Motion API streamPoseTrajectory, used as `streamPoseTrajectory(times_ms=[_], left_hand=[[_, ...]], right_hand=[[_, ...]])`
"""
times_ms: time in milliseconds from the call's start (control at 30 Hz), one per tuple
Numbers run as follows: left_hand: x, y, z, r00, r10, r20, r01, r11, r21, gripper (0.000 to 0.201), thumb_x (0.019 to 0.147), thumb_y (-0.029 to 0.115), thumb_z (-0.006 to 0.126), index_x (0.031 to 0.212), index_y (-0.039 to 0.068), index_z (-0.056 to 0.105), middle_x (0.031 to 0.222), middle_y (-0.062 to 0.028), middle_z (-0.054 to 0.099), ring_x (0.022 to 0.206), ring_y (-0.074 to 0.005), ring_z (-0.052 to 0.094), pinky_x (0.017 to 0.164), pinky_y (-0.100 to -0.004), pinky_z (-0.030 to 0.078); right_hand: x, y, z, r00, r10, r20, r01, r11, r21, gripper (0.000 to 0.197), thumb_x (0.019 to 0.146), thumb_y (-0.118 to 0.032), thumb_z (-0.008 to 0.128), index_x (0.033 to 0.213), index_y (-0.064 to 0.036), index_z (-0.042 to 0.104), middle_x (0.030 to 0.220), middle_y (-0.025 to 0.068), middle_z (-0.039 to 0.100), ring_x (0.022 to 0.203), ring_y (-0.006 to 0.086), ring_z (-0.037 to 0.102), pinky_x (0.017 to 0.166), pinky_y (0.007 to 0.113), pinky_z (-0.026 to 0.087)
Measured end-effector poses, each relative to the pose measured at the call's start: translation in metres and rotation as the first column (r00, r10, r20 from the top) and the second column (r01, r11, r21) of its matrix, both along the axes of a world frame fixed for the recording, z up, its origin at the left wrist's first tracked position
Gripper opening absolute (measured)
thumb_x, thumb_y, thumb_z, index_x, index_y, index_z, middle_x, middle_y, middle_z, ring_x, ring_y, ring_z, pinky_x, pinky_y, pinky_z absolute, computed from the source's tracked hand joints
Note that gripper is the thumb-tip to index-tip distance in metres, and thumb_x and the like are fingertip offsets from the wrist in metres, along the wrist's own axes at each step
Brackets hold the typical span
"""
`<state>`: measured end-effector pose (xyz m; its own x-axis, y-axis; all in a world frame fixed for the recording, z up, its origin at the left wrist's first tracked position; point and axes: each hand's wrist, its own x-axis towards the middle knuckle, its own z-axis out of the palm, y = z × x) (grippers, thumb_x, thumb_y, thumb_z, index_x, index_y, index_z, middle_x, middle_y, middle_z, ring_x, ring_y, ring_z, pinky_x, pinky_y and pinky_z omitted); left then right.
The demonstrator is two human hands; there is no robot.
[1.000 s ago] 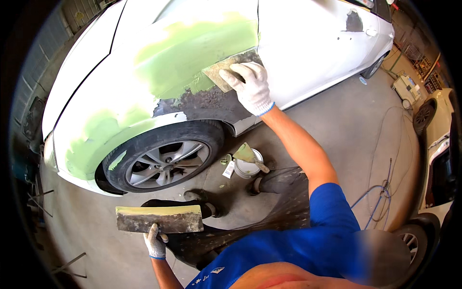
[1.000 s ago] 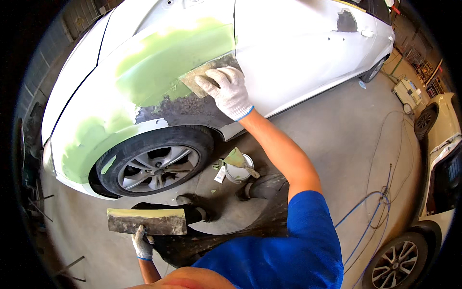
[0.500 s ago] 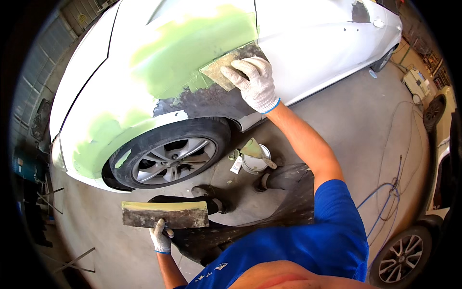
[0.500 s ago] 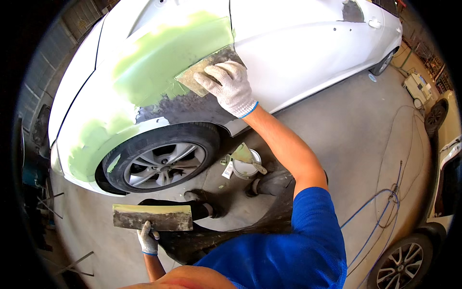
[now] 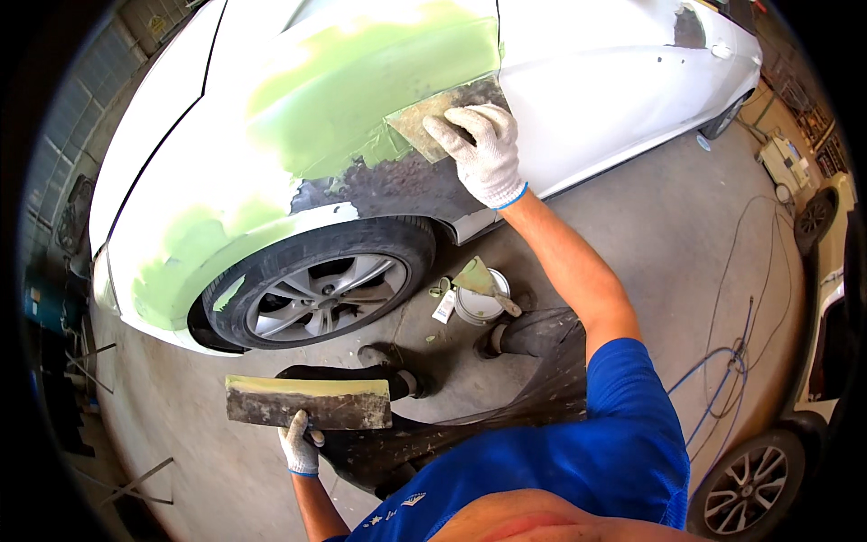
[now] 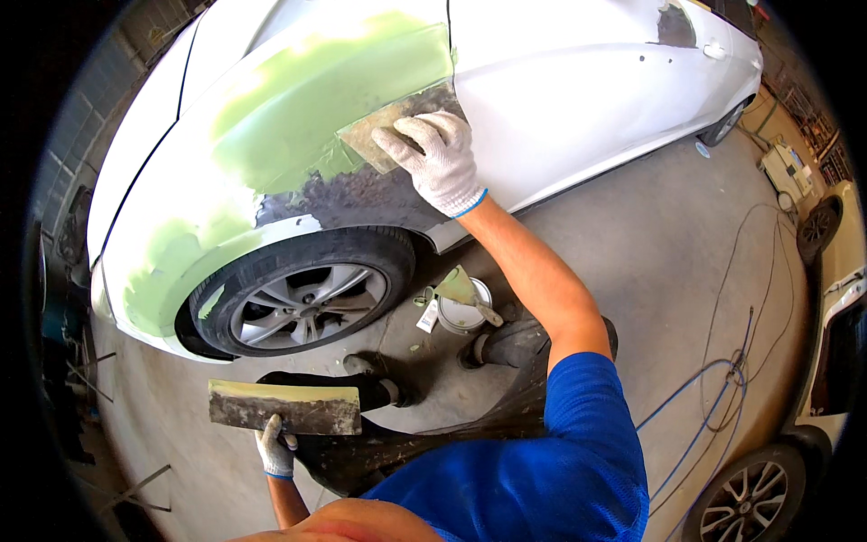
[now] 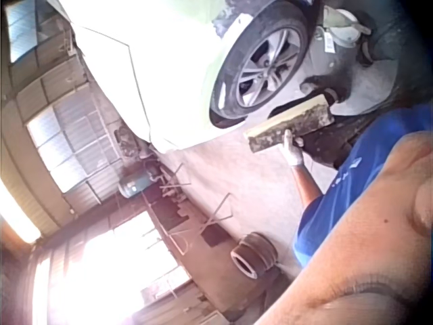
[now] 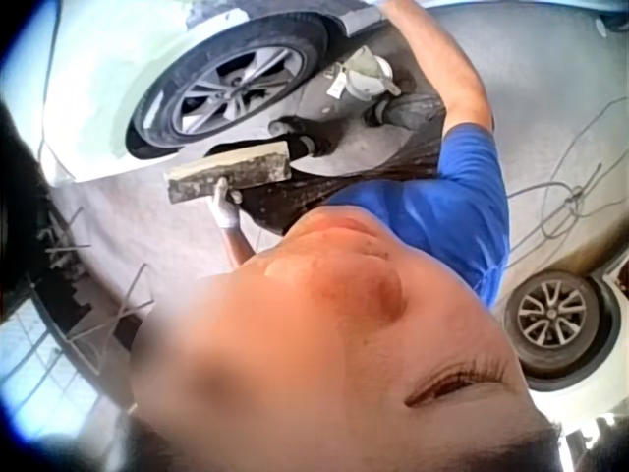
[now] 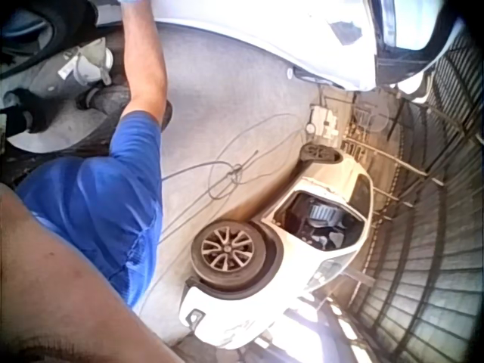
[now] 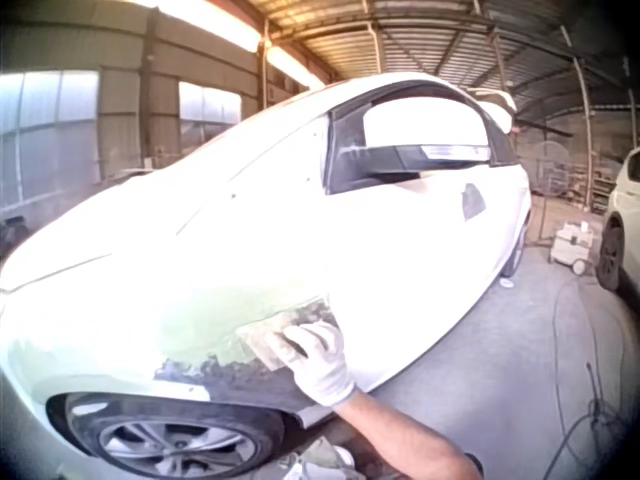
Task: The person applies green body filler to the front fender of a white car using a spreader and a smaller scraper. They repeatedly scoop filler from a container and smooth it over the wheel arch and fender surface, then move to the hood to apply filler near the headlight.
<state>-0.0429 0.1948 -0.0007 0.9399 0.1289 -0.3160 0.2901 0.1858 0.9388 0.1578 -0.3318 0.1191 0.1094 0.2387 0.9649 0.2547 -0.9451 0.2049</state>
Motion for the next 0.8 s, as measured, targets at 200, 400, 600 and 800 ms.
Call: streamPoseTrajectory(times_ms=[200,400,600,800], left_hand=[[-0.001,-0.002,0.008,1.000,-0.017,-0.018,0.017,1.000,0.003,0.033,0.092,0.012,0.065,0.124,0.008,0.056,0.093,-0.0026,0.064,0.058,-0.0077,0.056,0.038,-0.0182,0.040],[-0.002,-0.006,0.010,0.999,0.014,-0.043,-0.014,1.000,0.004,0.034,0.092,0.012,0.065,0.125,0.008,0.056,0.093,-0.0013,0.062,0.060,-0.0072,0.057,0.038,-0.0176,0.040],[0.000,-0.001,0.005,0.999,-0.047,-0.028,0.047,0.999,-0.013,0.033,0.093,0.012,0.065,0.124,0.008,0.055,0.092,-0.0006,0.061,0.063,-0.0075,0.057,0.039,-0.0187,0.042],[-0.001,-0.005,0.006,1.000,0.021,-0.004,-0.022,1.000,-0.023,0.031,0.092,0.010,0.066,0.122,0.008,0.057,0.093,-0.0023,0.063,0.062,-0.0097,0.058,0.040,-0.0210,0.043]], right_hand=[[0.011,-0.001,-0.008,1.000,0.003,0.011,-0.003,1.000,-0.003,0.047,0.078,-0.007,0.077,0.121,-0.0259,0.074,0.116,-0.0014,0.058,0.112,0.0231,0.052,0.097,0.041,0.047],[0.018,-0.002,-0.014,0.999,-0.007,0.041,0.008,1.000,-0.003,0.041,0.077,-0.011,0.076,0.115,-0.0268,0.077,0.113,-0.0040,0.060,0.108,0.0214,0.055,0.097,0.043,0.048],[0.000,-0.006,-0.028,0.997,0.048,-0.062,-0.049,0.999,-0.007,0.046,0.077,-0.009,0.070,0.119,-0.0268,0.075,0.114,-0.0037,0.059,0.107,0.0224,0.055,0.098,0.045,0.048],[-0.037,-0.011,-0.012,0.990,0.054,-0.127,-0.058,0.998,-0.028,0.039,0.082,-0.012,0.073,0.119,-0.0240,0.073,0.111,-0.0027,0.061,0.106,0.0228,0.056,0.096,0.043,0.047]])
